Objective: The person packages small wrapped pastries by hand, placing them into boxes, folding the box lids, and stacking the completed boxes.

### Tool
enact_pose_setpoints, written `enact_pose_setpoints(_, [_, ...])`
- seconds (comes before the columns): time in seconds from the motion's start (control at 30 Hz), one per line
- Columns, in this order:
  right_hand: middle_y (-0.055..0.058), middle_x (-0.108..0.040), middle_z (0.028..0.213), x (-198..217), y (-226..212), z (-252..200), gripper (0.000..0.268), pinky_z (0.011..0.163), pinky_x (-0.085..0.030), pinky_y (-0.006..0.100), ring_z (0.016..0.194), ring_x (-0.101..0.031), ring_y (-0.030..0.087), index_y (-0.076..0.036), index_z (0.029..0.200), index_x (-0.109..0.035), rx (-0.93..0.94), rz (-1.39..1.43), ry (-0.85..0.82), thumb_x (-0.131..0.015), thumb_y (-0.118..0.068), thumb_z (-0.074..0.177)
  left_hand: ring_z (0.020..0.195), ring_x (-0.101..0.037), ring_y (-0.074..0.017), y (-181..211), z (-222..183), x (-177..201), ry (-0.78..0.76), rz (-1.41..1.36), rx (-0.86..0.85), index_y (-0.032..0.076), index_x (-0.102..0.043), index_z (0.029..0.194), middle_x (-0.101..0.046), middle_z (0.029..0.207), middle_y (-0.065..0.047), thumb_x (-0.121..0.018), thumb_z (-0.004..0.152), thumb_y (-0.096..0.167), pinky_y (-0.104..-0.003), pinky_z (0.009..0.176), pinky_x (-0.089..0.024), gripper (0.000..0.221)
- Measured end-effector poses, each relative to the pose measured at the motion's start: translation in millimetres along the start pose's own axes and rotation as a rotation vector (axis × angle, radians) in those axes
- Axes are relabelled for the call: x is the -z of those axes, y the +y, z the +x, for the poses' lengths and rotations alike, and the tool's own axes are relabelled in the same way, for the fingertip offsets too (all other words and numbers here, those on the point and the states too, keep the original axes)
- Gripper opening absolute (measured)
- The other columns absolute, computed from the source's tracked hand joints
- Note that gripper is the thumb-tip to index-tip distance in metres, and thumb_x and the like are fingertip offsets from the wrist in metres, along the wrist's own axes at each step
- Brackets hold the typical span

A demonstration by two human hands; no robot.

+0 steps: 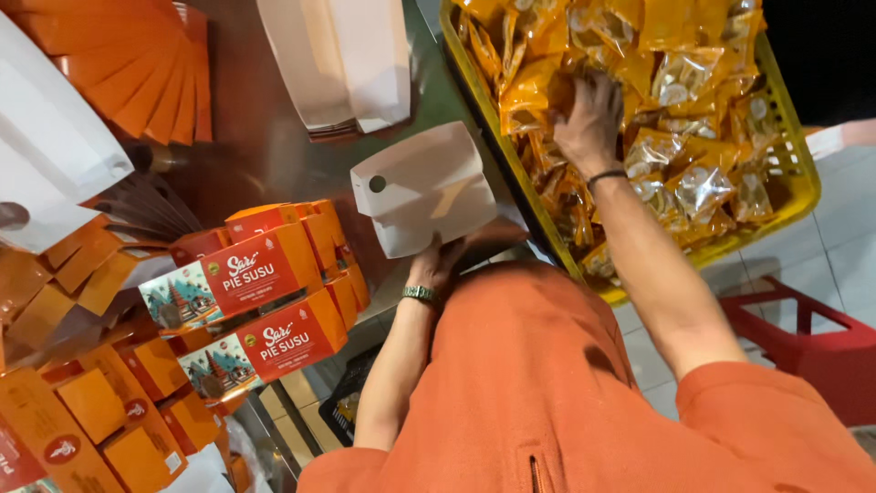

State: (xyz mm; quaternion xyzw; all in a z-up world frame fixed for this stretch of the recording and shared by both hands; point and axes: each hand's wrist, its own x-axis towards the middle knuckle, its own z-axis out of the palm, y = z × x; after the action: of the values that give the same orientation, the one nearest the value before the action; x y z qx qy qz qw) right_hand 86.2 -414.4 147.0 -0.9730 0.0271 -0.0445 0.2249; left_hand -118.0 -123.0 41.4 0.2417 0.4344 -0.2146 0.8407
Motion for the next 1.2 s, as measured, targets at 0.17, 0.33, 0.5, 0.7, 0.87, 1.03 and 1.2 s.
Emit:
enact_pose_setpoints(0.17, [0.026,-0.06,0.136,-4.4,30.8,-4.9,0.061,0.098,-0.038,0.059,0.118,-0.053,0.045,-0.007,0.13,-0.063,-0.014,-0.192,-0.179,-0.074,-0.051,0.09,0.105,-0.069,-0.04,35.1,-65.9,-83.8,0.145,0.646,0.266,0.002,-0.059,0.132,-0.07,0.122,-0.021,-0.044,0.103,0.046,-0.046,0.089,-0.056,0.054])
enact_pose_setpoints(0.33, [0.016,-0.073,0.097,6.3,24.9,-44.2,0.035,0.081,-0.053,0.049,0.095,-0.071,0.039,-0.011,0.104,-0.073,-0.158,0.354,-0.179,-0.084,-0.038,0.085,0.094,-0.07,-0.0458,55.9,-62.0,-179.2,0.047,1.651,-0.712,0.012,-0.065,0.104,-0.072,0.09,-0.023,-0.055,0.103,0.042,-0.057,0.078,-0.055,0.032])
enact_pose_setpoints(0.5, [0.006,-0.064,0.091,53.4,-3.7,-71.5,0.031,0.077,-0.052,0.037,0.086,-0.062,0.019,-0.009,0.104,-0.067,-0.369,0.736,-0.004,-0.084,-0.032,0.093,0.122,-0.055,-0.0423,50.6,30.5,-254.7,-0.321,1.878,-1.363,0.012,-0.046,0.144,-0.053,0.13,-0.02,-0.07,0.085,0.005,-0.049,0.098,-0.053,0.065])
enact_pose_setpoints(0.7, [0.009,-0.064,0.098,55.5,36.8,-86.0,0.021,0.079,-0.055,0.034,0.089,-0.064,0.019,-0.004,0.108,-0.068,-0.493,0.751,0.202,-0.076,-0.018,0.096,0.103,-0.06,-0.0308,69.7,104.7,-275.2,-0.328,2.211,-1.559,0.016,-0.059,0.122,-0.054,0.115,-0.009,-0.079,0.081,0.025,-0.04,0.081,-0.051,0.046])
enact_pose_setpoints(0.87, [0.019,-0.067,0.103,88.1,21.6,-79.5,0.019,0.079,-0.058,0.037,0.09,-0.069,0.028,-0.004,0.105,-0.063,-0.342,0.747,0.458,-0.069,-0.021,0.104,0.077,-0.065,-0.0345,76.8,28.1,-288.7,-0.191,1.572,-1.64,0.009,-0.061,0.091,-0.059,0.078,-0.012,-0.063,0.094,0.013,-0.04,0.068,-0.052,0.005])
enact_pose_setpoints(1.03, [0.02,-0.055,0.139,109.2,-41.9,-63.7,0.004,0.118,-0.034,0.059,0.138,-0.046,0.04,-0.007,0.099,-0.058,0.304,0.788,0.487,-0.057,-0.004,0.101,0.093,-0.066,-0.0205,7.0,-7.8,-257.1,-0.285,0.512,-0.633,0.003,-0.049,0.132,-0.062,0.118,-0.015,-0.074,0.091,0.008,-0.027,0.072,-0.059,0.048])
enact_pose_setpoints(1.2, [0.011,-0.064,0.143,77.9,-50.5,-70.1,0.021,0.119,-0.03,0.056,0.138,-0.051,0.039,-0.01,0.106,-0.073,0.503,0.479,0.339,-0.063,-0.027,0.101,0.09,-0.074,-0.0231,-15.0,-33.6,-238.0,-0.386,0.029,-0.27,0.005,-0.043,0.147,-0.064,0.125,-0.022,-0.05,0.086,-0.002,-0.027,0.074,-0.064,0.062])
